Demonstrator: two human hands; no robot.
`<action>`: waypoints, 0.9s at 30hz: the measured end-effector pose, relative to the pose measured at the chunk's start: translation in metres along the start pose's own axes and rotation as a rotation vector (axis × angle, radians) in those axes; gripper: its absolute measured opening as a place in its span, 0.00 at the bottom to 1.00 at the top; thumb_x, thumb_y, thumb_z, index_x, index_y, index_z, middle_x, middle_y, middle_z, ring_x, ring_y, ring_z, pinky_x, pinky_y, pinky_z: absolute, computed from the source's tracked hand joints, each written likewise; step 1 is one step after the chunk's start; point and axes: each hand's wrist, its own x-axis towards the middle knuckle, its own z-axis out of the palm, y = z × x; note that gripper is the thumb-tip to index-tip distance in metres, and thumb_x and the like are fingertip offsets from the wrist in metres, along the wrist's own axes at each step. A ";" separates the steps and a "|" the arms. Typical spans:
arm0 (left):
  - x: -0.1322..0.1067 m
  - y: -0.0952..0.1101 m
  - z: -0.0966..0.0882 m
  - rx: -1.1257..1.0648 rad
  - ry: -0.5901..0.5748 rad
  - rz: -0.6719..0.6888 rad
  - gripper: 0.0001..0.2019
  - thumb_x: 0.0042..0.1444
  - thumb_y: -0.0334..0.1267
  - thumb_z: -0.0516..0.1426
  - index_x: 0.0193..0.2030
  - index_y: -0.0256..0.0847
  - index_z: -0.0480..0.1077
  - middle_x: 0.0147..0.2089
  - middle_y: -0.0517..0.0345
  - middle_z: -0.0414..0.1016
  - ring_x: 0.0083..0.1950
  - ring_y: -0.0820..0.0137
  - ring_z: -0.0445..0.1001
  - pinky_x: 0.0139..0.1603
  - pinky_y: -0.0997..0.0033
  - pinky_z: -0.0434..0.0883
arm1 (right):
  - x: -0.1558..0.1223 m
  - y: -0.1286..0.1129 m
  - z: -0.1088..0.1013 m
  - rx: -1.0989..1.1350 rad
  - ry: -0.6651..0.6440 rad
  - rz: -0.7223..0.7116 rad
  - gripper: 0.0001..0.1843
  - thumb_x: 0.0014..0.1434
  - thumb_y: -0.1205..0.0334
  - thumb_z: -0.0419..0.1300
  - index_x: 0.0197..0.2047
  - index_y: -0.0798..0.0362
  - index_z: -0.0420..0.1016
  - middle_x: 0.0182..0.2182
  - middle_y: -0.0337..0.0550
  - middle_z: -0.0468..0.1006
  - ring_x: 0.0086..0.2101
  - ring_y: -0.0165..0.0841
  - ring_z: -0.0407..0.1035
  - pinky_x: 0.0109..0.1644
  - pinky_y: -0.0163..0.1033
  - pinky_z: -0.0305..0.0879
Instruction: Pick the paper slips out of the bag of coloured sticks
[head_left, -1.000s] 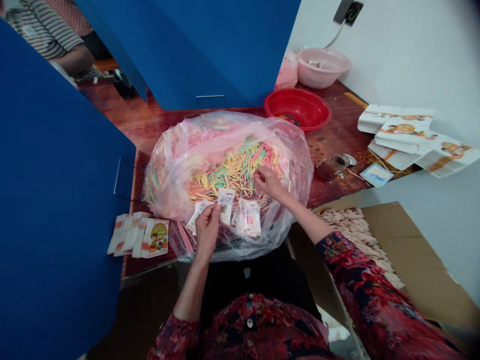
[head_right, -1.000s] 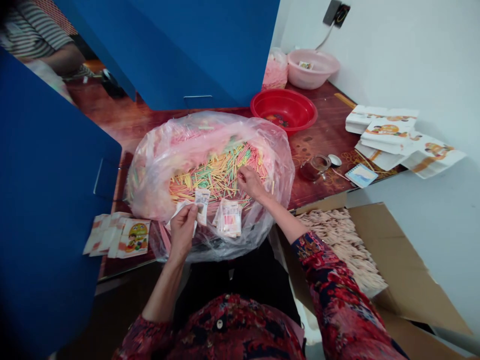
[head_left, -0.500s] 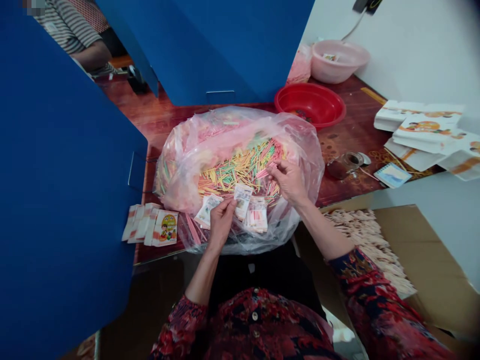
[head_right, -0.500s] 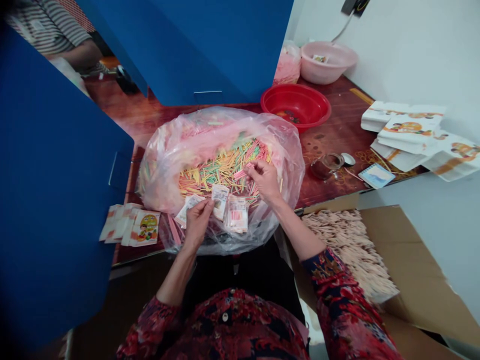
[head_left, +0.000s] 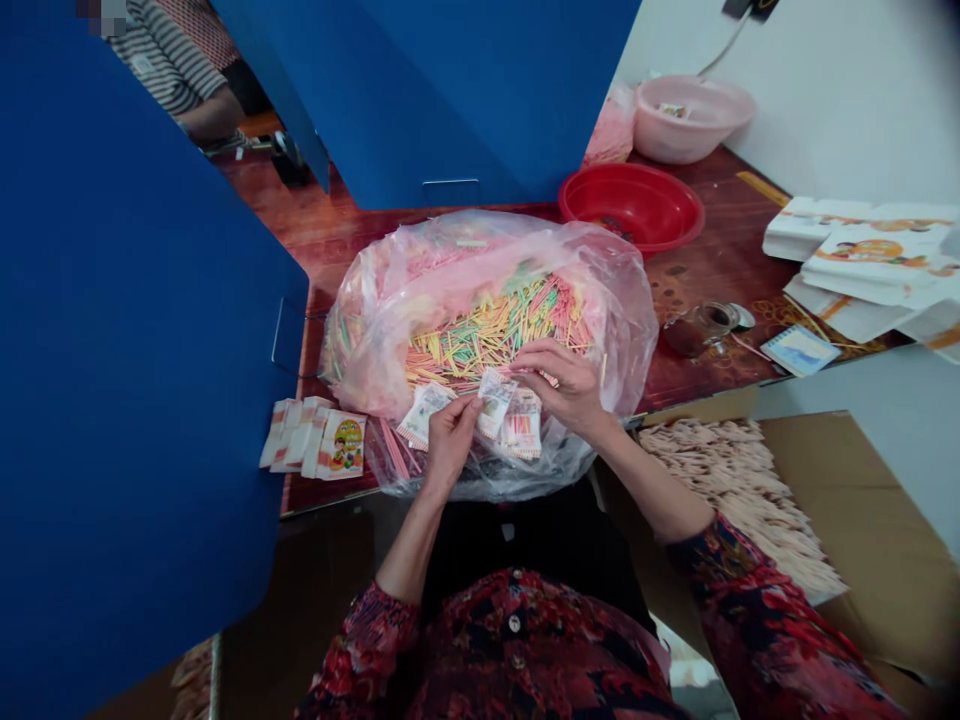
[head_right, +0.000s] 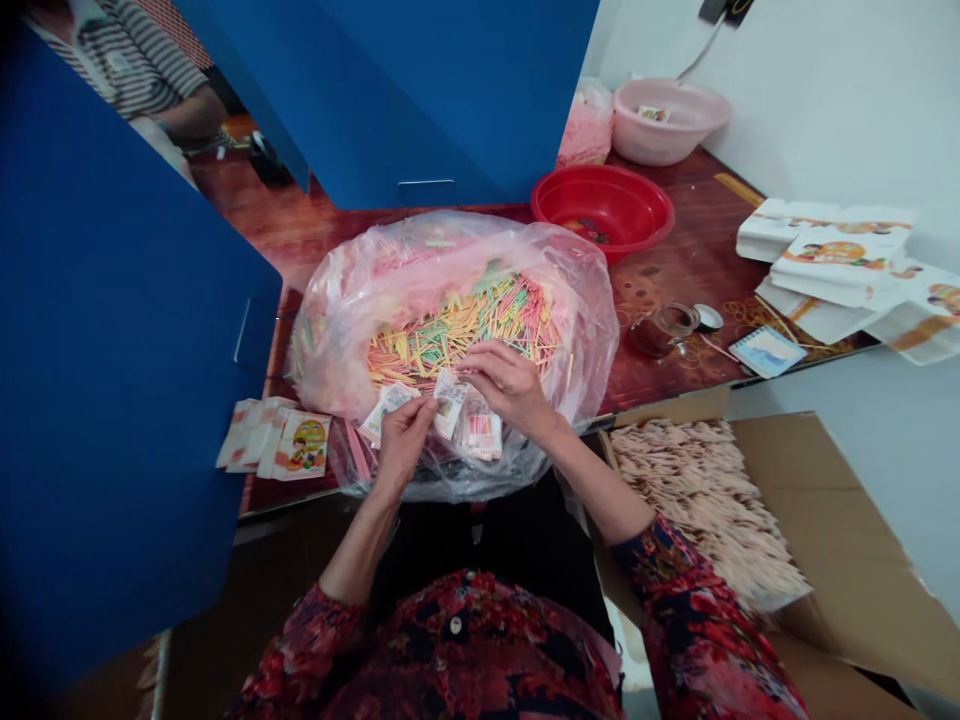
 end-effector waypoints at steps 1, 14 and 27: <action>0.000 0.000 0.000 0.000 0.001 0.001 0.17 0.53 0.50 0.66 0.42 0.41 0.85 0.40 0.55 0.86 0.42 0.64 0.80 0.51 0.63 0.76 | 0.000 0.000 -0.001 0.034 -0.017 0.030 0.05 0.67 0.61 0.64 0.41 0.47 0.83 0.40 0.44 0.82 0.41 0.35 0.77 0.47 0.43 0.73; 0.003 -0.008 0.006 -0.124 -0.046 0.043 0.15 0.54 0.49 0.67 0.44 0.42 0.85 0.44 0.55 0.86 0.46 0.66 0.80 0.52 0.66 0.75 | 0.009 0.000 -0.002 0.145 -0.257 0.388 0.10 0.63 0.58 0.63 0.46 0.51 0.79 0.36 0.41 0.78 0.33 0.31 0.69 0.38 0.39 0.66; 0.007 -0.015 0.010 -0.443 -0.009 -0.110 0.21 0.45 0.51 0.73 0.42 0.41 0.81 0.41 0.59 0.83 0.39 0.74 0.76 0.47 0.72 0.73 | 0.018 -0.010 -0.009 0.314 0.148 0.477 0.09 0.62 0.60 0.66 0.46 0.51 0.79 0.35 0.42 0.82 0.31 0.32 0.77 0.37 0.41 0.77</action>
